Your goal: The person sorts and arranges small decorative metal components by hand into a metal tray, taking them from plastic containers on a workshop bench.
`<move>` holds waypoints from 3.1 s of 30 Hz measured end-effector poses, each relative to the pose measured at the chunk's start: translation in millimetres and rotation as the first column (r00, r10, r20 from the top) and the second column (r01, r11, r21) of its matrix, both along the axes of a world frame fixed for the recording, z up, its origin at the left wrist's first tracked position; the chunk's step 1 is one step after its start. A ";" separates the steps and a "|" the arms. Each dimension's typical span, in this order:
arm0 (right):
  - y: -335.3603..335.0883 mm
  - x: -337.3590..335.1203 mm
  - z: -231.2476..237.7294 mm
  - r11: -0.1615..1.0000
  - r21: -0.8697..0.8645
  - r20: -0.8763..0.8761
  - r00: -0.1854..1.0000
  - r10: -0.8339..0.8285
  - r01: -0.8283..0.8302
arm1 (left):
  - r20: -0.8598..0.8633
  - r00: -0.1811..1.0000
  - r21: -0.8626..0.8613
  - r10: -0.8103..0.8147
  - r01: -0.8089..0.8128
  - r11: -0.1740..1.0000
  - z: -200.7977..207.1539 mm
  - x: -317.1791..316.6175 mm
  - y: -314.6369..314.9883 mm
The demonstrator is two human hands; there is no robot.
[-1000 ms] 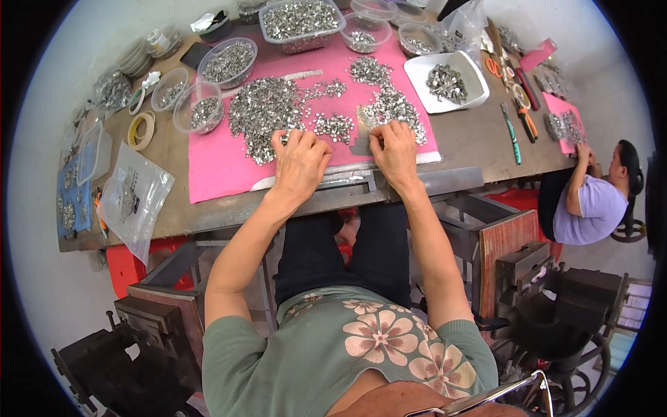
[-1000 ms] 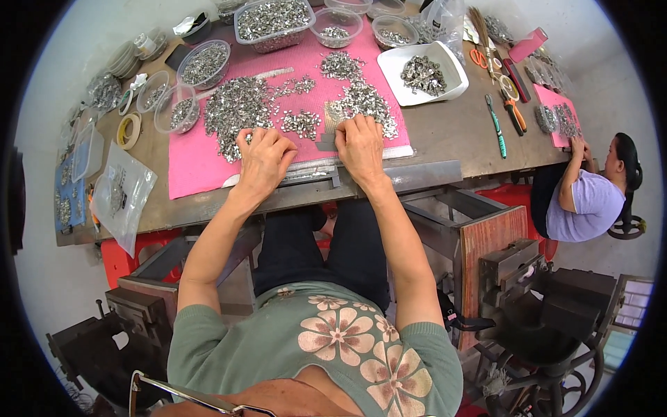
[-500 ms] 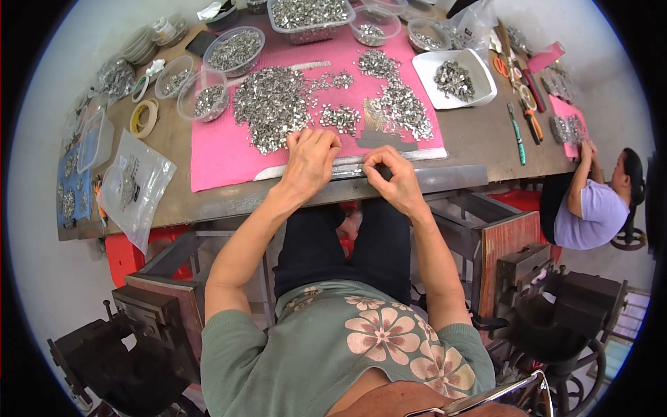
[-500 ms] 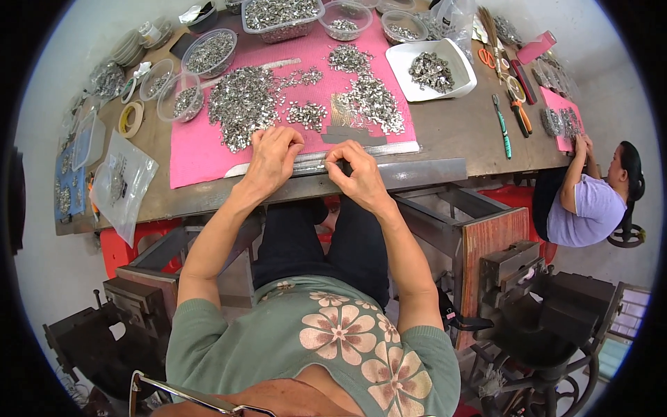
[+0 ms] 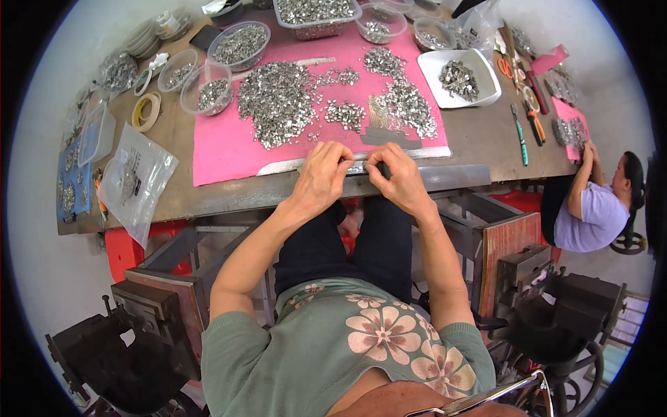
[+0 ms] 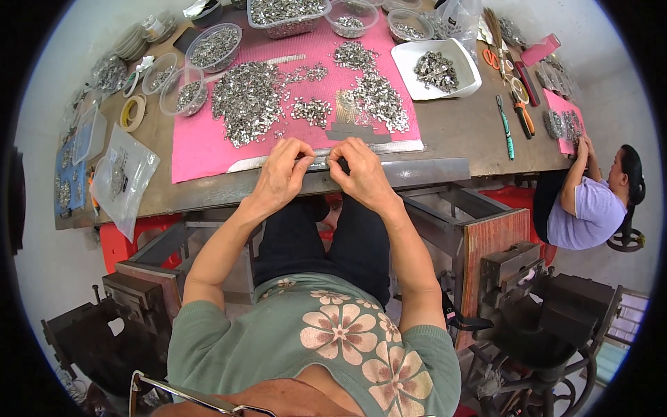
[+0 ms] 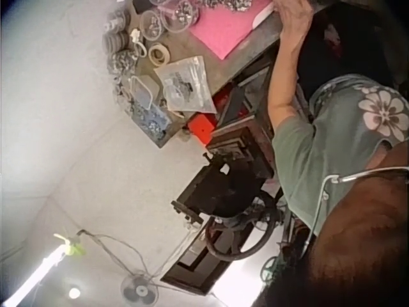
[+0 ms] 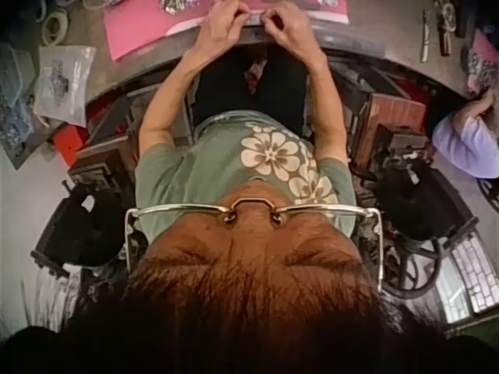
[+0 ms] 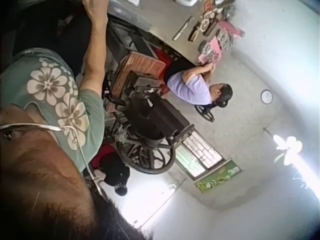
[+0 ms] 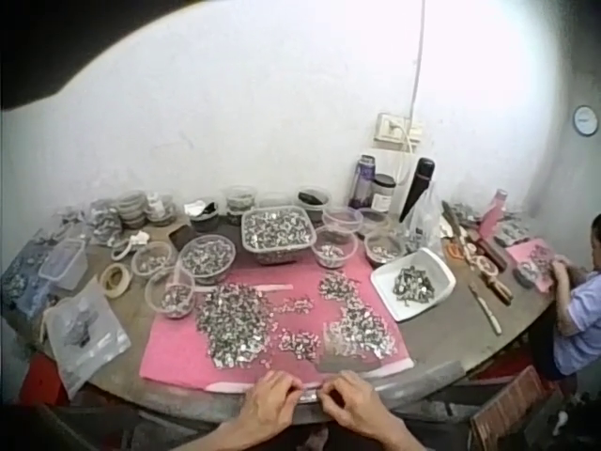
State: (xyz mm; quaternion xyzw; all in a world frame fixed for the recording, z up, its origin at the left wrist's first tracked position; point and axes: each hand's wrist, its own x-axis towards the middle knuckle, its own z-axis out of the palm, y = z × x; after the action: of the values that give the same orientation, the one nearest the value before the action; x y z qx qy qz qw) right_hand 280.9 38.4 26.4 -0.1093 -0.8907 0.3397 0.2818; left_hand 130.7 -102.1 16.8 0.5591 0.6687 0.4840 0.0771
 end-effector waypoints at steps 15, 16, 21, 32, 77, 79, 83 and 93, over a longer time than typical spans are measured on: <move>-9.0 13.9 -17.4 0.947 -0.265 -0.095 0.972 -0.215 0.183 | -0.180 0.984 0.005 -0.005 0.006 1.000 -3.7 3.3 0.1; -6.7 14.9 -23.7 0.938 -0.280 -0.081 0.968 -0.236 0.205 | -0.180 0.984 0.004 -0.006 0.007 1.000 -3.4 3.8 0.5; -5.0 15.7 -29.1 0.929 -0.302 -0.104 0.961 -0.255 0.214 | -0.311 0.950 0.040 0.027 -0.015 0.999 0.6 8.8 0.4; -9.3 14.1 -23.3 0.931 -0.302 -0.118 0.961 -0.251 0.206 | -0.271 0.957 0.031 0.102 -0.097 0.995 -1.0 16.3 0.6; 39.7 -2.2 -11.6 0.868 0.397 0.003 0.945 -0.327 0.299 | -0.280 0.927 0.098 0.248 -0.230 0.968 -16.5 18.2 -19.6; 42.8 4.6 -12.0 0.889 0.337 -0.039 0.948 -0.314 0.309 | -0.289 0.927 0.094 0.239 -0.221 0.971 -18.3 18.9 -18.2; 44.5 11.6 -13.6 0.903 0.273 -0.051 0.942 -0.331 0.332 | -0.322 0.919 0.087 0.228 -0.211 0.974 -20.6 14.3 -18.0; 48.6 -2.6 -16.8 0.918 0.262 -0.058 0.955 -0.291 0.296 | -0.289 0.925 0.061 0.246 -0.239 0.969 -11.4 25.4 -5.0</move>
State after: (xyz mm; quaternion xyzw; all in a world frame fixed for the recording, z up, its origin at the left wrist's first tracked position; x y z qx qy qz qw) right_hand 278.3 87.0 9.6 -0.1994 -0.8994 0.1709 0.3495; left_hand 156.1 -107.0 5.5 0.5390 0.7306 0.4094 -0.0906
